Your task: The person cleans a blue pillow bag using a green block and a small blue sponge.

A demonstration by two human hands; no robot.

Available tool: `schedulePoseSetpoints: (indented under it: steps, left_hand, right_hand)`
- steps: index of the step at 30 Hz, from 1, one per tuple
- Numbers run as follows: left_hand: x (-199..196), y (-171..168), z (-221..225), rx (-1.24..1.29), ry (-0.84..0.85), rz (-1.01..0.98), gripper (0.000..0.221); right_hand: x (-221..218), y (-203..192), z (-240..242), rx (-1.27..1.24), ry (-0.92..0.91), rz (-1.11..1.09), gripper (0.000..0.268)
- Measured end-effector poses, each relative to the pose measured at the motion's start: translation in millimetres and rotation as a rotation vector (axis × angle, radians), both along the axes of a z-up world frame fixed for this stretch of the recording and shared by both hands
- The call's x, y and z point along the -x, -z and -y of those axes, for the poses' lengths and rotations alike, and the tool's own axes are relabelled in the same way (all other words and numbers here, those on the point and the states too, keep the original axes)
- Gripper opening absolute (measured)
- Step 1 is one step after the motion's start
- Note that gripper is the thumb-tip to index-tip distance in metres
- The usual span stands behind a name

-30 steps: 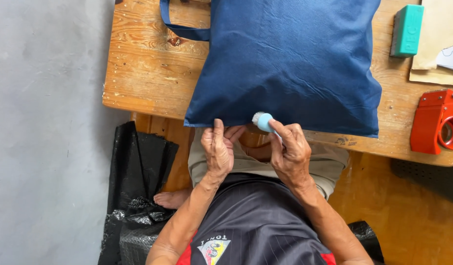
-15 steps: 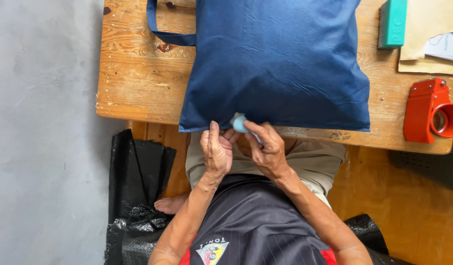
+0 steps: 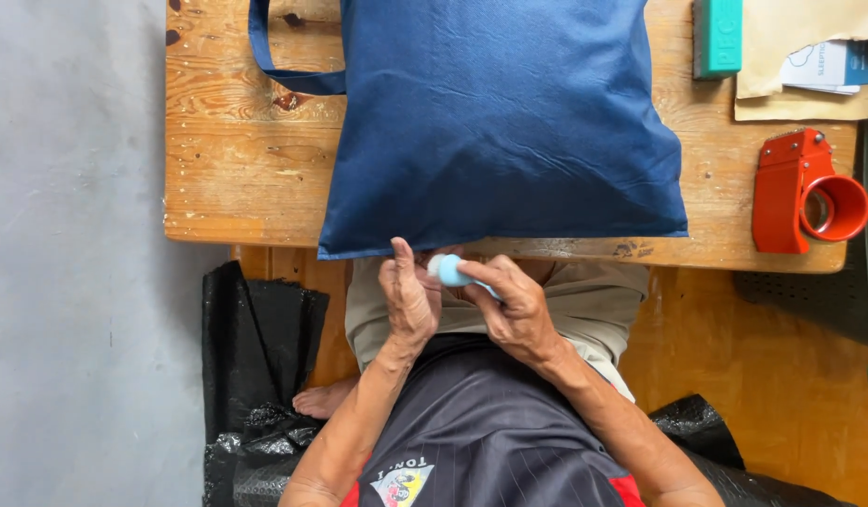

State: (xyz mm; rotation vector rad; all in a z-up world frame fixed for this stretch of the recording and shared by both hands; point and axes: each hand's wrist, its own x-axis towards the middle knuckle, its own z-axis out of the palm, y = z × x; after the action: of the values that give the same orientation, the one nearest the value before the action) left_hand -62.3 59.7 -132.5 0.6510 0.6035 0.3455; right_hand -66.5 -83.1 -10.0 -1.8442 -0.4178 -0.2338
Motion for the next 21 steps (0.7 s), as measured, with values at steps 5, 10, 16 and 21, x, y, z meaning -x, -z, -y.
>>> schedulePoseSetpoints:
  steps: [5,10,16,21]
  left_hand:
    - [-16.4,-98.6,26.3,0.057,0.216,0.001,0.028]
    - [-15.9,-49.9,20.0,0.010,0.274,0.022,0.020]
    - [-16.9,-60.9,13.2,0.007,0.193,0.017,0.030]
    - [-24.3,-155.0,29.3,-0.009,0.249,0.056,0.046]
  right_hand:
    - [-3.7,0.7,40.8,0.057,0.192,0.024,0.031]
    - [-12.7,11.0,15.3,0.006,0.166,0.041,0.034]
    - [-13.3,10.0,7.8,0.018,0.124,0.087,0.032]
    - [-8.9,16.7,55.7,0.233,0.372,0.096,0.032]
